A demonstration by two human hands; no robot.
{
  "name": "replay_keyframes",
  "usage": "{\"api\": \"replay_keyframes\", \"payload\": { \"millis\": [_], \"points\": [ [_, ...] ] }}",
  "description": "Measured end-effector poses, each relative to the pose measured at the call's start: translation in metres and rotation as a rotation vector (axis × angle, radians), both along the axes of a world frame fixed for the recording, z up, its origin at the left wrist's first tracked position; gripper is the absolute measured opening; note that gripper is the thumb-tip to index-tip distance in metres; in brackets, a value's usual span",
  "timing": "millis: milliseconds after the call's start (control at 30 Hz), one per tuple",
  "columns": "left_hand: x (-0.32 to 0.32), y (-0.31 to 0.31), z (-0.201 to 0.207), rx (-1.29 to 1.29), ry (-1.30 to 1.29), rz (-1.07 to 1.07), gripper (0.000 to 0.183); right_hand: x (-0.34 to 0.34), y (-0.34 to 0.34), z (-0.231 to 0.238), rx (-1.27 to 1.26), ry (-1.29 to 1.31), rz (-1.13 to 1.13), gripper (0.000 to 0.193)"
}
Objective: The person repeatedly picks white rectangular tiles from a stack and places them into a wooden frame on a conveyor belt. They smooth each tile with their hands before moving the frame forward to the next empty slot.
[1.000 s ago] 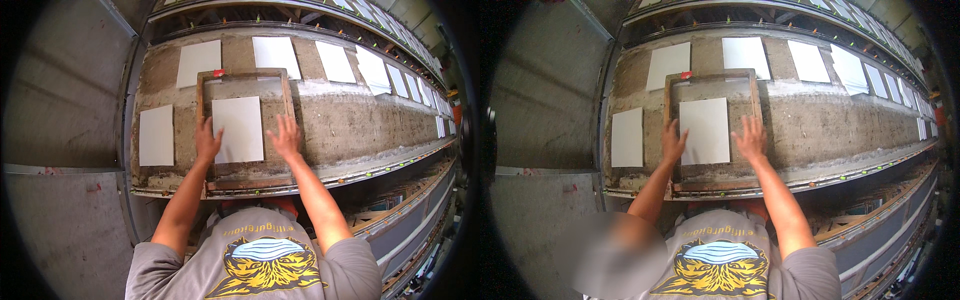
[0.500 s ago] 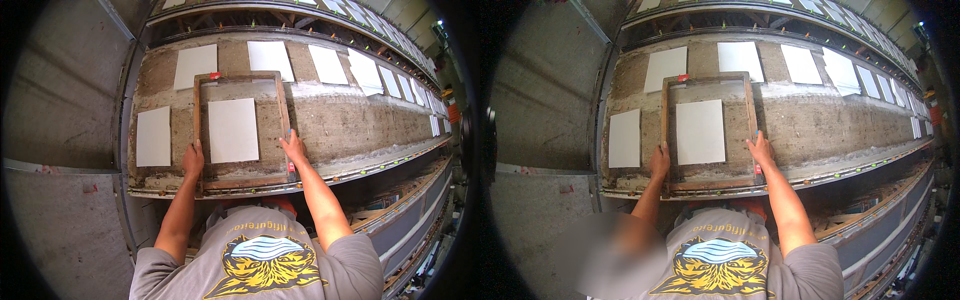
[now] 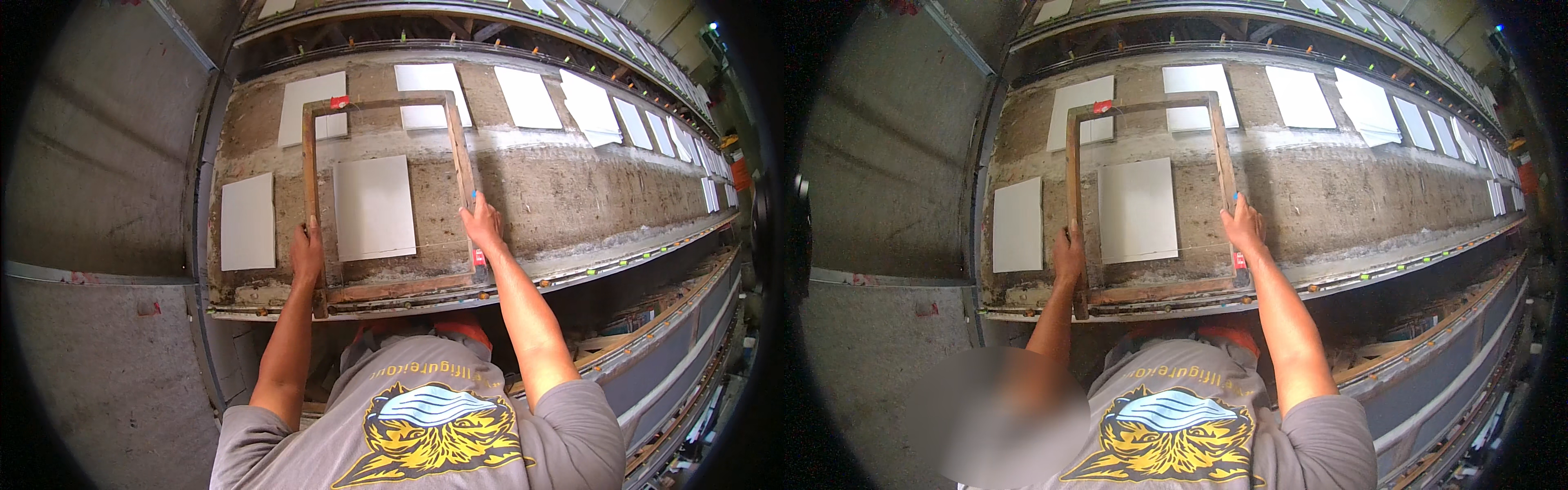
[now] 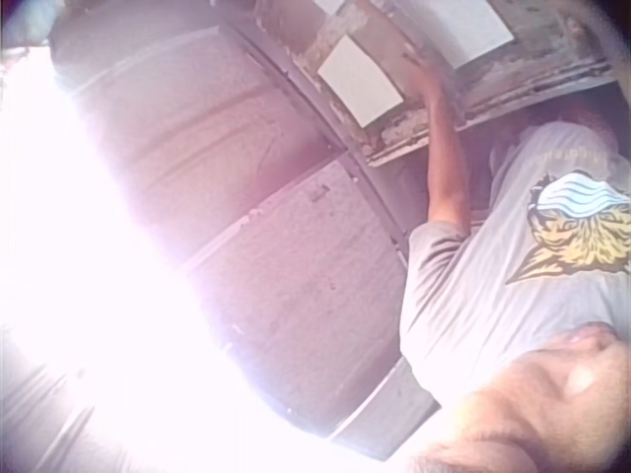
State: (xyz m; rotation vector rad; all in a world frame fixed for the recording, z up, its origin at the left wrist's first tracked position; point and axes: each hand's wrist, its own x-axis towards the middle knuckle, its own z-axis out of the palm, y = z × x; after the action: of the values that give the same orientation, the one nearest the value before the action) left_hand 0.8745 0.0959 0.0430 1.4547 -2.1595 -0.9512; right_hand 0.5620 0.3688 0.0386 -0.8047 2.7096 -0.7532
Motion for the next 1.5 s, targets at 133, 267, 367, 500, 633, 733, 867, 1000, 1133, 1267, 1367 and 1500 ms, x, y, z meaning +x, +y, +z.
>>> {"api": "replay_keyframes", "payload": {
  "millis": [133,267,367,500,633,733,867,1000,1133,1267,1367,1500],
  "points": [
    [-0.026,0.012,0.019,0.008,0.077,-0.012,0.068,-0.023,0.015,0.020,-0.021,-0.002,-0.022,0.065],
    [-0.065,0.032,0.026,0.017,0.165,0.000,0.067,-0.057,0.045,0.030,-0.038,0.036,-0.046,0.067],
    [-0.101,0.058,0.046,0.045,0.209,-0.004,0.065,-0.089,0.069,0.035,-0.047,0.079,-0.048,0.066],
    [-0.144,0.087,0.047,0.048,0.113,-0.022,0.061,-0.134,0.107,0.033,-0.038,0.072,-0.055,0.068],
    [-0.178,0.126,0.032,0.048,0.093,-0.018,0.060,-0.170,0.138,0.027,-0.011,0.020,-0.065,0.069],
    [-0.203,0.154,0.017,0.010,0.062,-0.020,0.056,-0.199,0.168,-0.001,-0.013,0.034,-0.056,0.068],
    [-0.222,0.188,-0.014,-0.033,0.083,-0.005,0.055,-0.224,0.196,-0.021,-0.011,0.015,-0.028,0.069],
    [-0.234,0.211,-0.035,0.095,0.025,-0.006,0.054,-0.240,0.217,-0.036,0.027,-0.012,-0.020,0.070],
    [-0.242,0.230,-0.035,0.092,0.018,0.004,0.051,-0.248,0.231,-0.049,-0.007,-0.022,0.000,0.070],
    [-0.241,0.239,-0.044,0.018,0.045,0.015,0.048,-0.250,0.234,-0.045,0.011,-0.043,0.010,0.070],
    [-0.240,0.244,-0.045,0.020,0.064,0.028,0.047,-0.249,0.236,-0.042,0.032,-0.052,0.015,0.070],
    [-0.239,0.244,-0.047,0.020,0.017,0.017,0.045,-0.245,0.241,-0.039,0.030,-0.067,0.010,0.071]
  ]
}}
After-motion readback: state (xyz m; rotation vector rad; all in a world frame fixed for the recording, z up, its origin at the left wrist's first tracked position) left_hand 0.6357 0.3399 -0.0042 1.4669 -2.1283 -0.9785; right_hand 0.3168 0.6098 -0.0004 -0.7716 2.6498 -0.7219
